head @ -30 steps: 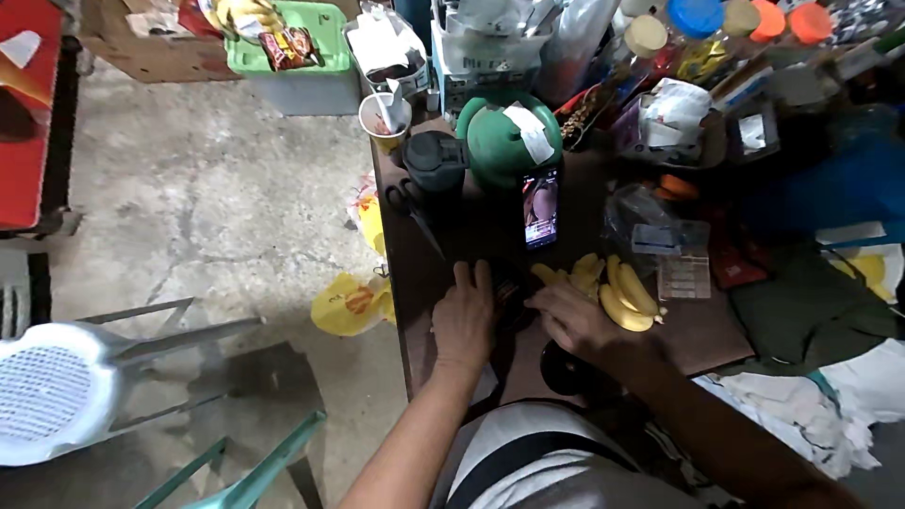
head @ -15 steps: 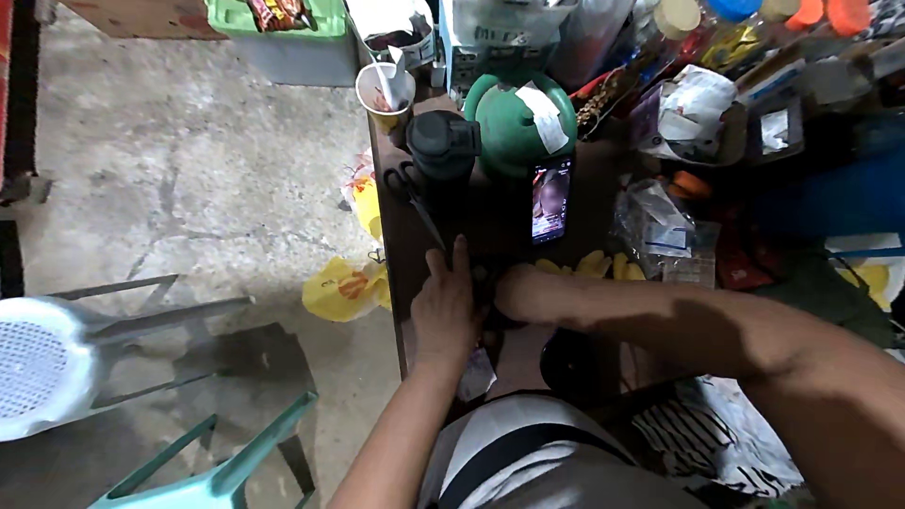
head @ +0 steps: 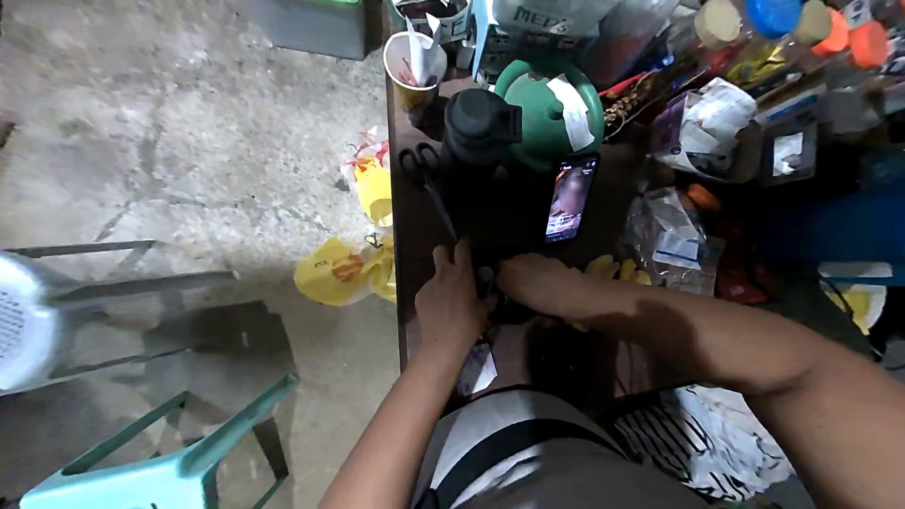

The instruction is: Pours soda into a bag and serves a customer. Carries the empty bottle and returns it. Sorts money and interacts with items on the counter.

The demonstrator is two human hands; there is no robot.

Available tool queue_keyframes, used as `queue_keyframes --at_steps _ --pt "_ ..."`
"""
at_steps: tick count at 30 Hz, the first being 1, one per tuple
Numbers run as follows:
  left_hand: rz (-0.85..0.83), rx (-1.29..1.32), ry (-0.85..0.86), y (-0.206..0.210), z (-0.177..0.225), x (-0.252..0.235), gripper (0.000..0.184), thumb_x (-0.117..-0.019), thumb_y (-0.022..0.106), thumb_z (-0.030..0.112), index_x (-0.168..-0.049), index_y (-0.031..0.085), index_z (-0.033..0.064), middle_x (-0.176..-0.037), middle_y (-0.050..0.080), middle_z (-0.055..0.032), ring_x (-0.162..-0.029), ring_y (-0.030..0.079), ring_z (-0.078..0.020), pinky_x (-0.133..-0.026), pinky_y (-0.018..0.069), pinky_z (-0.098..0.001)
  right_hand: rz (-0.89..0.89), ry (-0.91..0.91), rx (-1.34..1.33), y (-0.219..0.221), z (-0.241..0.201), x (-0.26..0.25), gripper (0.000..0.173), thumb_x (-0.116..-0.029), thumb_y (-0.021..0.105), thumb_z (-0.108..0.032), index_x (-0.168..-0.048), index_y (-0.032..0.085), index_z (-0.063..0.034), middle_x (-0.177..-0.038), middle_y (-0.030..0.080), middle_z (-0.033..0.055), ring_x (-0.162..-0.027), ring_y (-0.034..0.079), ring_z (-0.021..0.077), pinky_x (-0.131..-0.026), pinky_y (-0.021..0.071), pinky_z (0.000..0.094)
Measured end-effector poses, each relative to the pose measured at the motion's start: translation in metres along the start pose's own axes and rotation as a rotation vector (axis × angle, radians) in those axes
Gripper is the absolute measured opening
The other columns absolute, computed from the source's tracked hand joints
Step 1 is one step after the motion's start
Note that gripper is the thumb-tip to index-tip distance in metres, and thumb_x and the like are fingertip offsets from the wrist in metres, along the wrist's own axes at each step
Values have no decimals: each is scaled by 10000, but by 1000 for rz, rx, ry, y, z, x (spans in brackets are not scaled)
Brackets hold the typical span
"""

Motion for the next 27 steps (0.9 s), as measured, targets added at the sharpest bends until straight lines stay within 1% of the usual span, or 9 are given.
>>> queue_keyframes --at_steps 3,6,9,11,14,18,22,24,27 --pt "5 213 85 1 -11 3 888 -790 869 420 -1522 444 152 -1385 532 -232 -996 669 -410 -807 551 -603 -47 16 138 8 -3 -4 218 -1042 471 0 -1121 662 72 -1101 670 252 -1055 659 429 -878 529 563" --pt "37 478 186 -1 -34 14 779 -819 800 384 -1496 481 168 -1355 576 -159 -1082 648 -306 -873 553 -543 -60 12 203 13 -5 -7 205 -1027 483 22 -1101 668 71 -1085 676 248 -1029 666 433 -846 534 576" --pt "113 635 192 0 -68 27 616 -855 717 303 -1412 547 105 -1097 625 -73 -844 585 -138 -730 511 -349 -26 -56 221 17 -6 -12 196 -1017 500 32 -1070 684 72 -1074 685 250 -1020 668 441 -847 527 592" --pt "139 671 153 7 -91 37 523 -886 679 281 -1350 575 65 -984 599 -30 -748 532 -74 -662 465 -259 -25 -66 218 19 -7 -13 212 -1025 484 30 -1091 679 80 -1110 682 254 -1063 659 440 -901 511 591" --pt "108 721 106 25 -112 51 465 -909 661 260 -1314 595 42 -950 595 -12 -731 534 -57 -652 466 -234 27 -11 189 20 -7 -14 222 -1034 474 20 -1121 666 88 -1128 677 259 -1083 655 438 -926 511 583" --pt "82 810 93 51 -122 67 402 -908 659 210 -1276 624 54 -923 581 24 -734 530 -21 -654 455 -189 275 -24 253 23 2 -25 142 -982 576 13 -976 708 65 -946 707 232 -899 705 421 -772 565 579" --pt "38 879 84 73 -126 80 389 -899 662 211 -1259 636 66 -872 586 52 -709 539 -14 -653 468 -186 397 -80 294 18 0 -21 81 -915 661 23 -870 720 55 -869 710 212 -851 712 401 -739 571 574" --pt "12 889 72 81 -128 87 400 -898 665 218 -1269 634 73 -849 575 55 -686 532 -23 -640 467 -196 392 -81 325 21 -1 -23 65 -905 673 20 -873 727 40 -882 714 202 -859 709 394 -745 568 571" --pt "3 899 77 85 -131 94 404 -902 663 226 -1274 631 72 -826 570 51 -671 539 -33 -634 478 -206 231 54 352 31 4 -28 111 -954 613 12 -965 715 54 -1006 702 228 -964 689 420 -811 554 593"
Point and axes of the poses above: each hand's wrist, its own x-axis away from the middle knuckle, its own y-axis out of the palm, z = x × y, the point moved 10 cm from there along -x, towards the middle knuckle
